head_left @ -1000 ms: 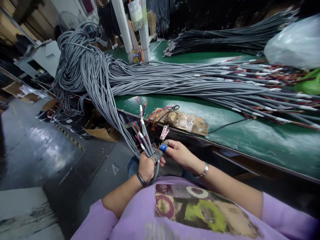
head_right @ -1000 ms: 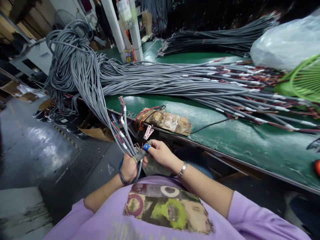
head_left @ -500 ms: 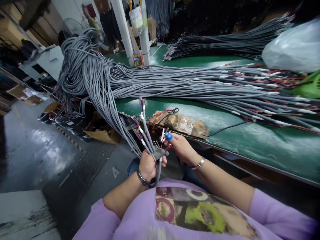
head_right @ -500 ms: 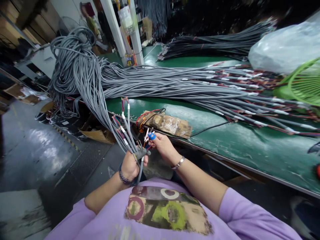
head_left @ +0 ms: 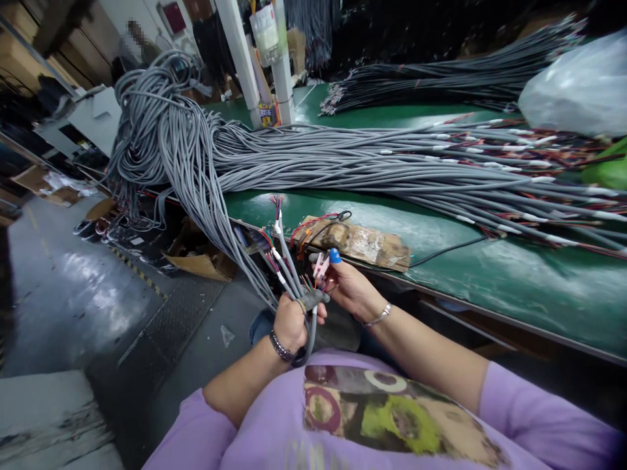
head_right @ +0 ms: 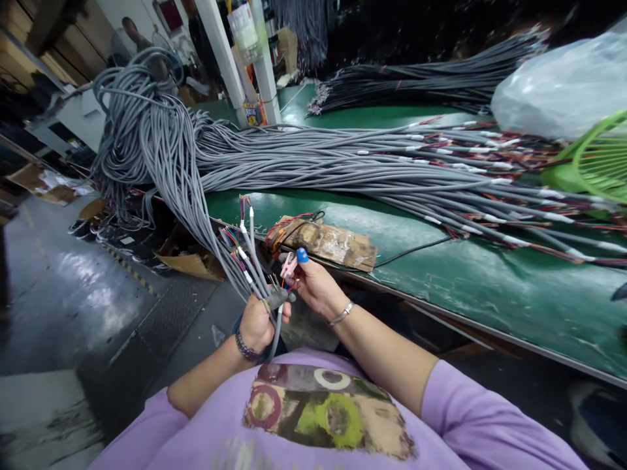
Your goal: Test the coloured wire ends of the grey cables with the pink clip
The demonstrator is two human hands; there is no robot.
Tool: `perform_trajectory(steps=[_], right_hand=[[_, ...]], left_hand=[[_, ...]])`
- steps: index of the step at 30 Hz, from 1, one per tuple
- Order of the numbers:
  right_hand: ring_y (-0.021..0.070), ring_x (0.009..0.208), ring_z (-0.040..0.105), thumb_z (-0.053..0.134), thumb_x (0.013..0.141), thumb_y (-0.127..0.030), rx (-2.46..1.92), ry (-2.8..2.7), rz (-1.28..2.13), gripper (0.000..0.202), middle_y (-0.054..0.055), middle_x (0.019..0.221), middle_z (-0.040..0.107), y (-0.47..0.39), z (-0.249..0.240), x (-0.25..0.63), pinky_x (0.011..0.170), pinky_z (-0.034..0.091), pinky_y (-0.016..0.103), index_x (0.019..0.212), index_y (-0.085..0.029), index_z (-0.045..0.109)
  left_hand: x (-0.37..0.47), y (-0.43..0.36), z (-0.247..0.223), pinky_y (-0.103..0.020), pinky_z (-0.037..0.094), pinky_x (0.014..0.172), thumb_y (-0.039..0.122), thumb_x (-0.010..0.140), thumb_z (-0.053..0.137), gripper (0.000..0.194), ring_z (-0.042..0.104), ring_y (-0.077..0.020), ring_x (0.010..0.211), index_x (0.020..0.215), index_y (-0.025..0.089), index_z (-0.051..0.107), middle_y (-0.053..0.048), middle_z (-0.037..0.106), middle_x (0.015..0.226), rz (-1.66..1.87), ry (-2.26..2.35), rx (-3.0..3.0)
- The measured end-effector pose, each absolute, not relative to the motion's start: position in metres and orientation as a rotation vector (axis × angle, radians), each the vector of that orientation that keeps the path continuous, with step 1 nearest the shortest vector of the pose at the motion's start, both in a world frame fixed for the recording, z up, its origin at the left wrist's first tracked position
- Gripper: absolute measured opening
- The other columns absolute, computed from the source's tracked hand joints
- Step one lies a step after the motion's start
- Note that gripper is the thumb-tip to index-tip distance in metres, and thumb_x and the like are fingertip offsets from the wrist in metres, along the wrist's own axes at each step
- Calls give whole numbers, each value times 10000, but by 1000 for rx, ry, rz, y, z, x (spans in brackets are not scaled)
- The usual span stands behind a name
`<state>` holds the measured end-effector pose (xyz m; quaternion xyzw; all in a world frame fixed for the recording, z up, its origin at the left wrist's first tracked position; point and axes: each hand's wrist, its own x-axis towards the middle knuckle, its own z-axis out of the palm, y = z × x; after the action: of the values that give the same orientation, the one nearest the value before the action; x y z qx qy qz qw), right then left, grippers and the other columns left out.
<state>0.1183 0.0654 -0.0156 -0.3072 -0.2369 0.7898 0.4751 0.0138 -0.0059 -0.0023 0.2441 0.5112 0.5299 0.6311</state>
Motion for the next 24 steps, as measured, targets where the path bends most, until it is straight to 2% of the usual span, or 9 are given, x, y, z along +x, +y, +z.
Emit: perform_trajectory(steps=[5,8,12,15,21,24], right_hand=[[121,559,514,574,749,-667,-736,-627,1997,478,26,662,612,61,-14,122,508,456,236,742,-192,632],[120,564,524,541,768,-674,-712,-629,2082,498,41,707,637,59,-12,126,523,468,243,740,-184,628],[122,601,558,566,809,-585,-700,-556,2136,411,49,786,671,59,-12,129,564,486,251,784,-183,647],[119,602,568,590,826,-513,-722,-557,2103,343,40,746,665,59,-12,130,570,486,243,804,-177,655],[114,577,543,647,785,-507,-728,-592,2071,330,10,662,621,59,-10,131,531,481,232,778,-177,646],[130,623,568,675,773,-473,-738,-542,2074,292,29,715,661,60,-11,130,561,481,248,776,-181,654]], left_hand=[[12,-8,-3,-204,358,373,386,561,761,309,480,-90,384,627,118,621,-8,569,454,1218,1152,567],[11,-13,-2,-203,358,368,381,567,763,302,487,-94,383,625,121,619,-12,578,461,1235,1133,570],[11,-18,2,-203,361,373,405,580,762,322,489,-92,386,612,119,618,-21,585,464,1263,1149,567],[11,-17,5,-200,349,376,436,585,762,348,475,-84,380,626,124,614,-10,576,460,1299,1169,549],[14,-12,6,-204,341,389,449,602,751,351,464,-80,380,618,129,608,-4,566,453,1332,1187,566],[15,-9,2,-207,339,390,434,611,744,335,459,-80,374,598,129,606,-6,565,450,1343,1198,562]])
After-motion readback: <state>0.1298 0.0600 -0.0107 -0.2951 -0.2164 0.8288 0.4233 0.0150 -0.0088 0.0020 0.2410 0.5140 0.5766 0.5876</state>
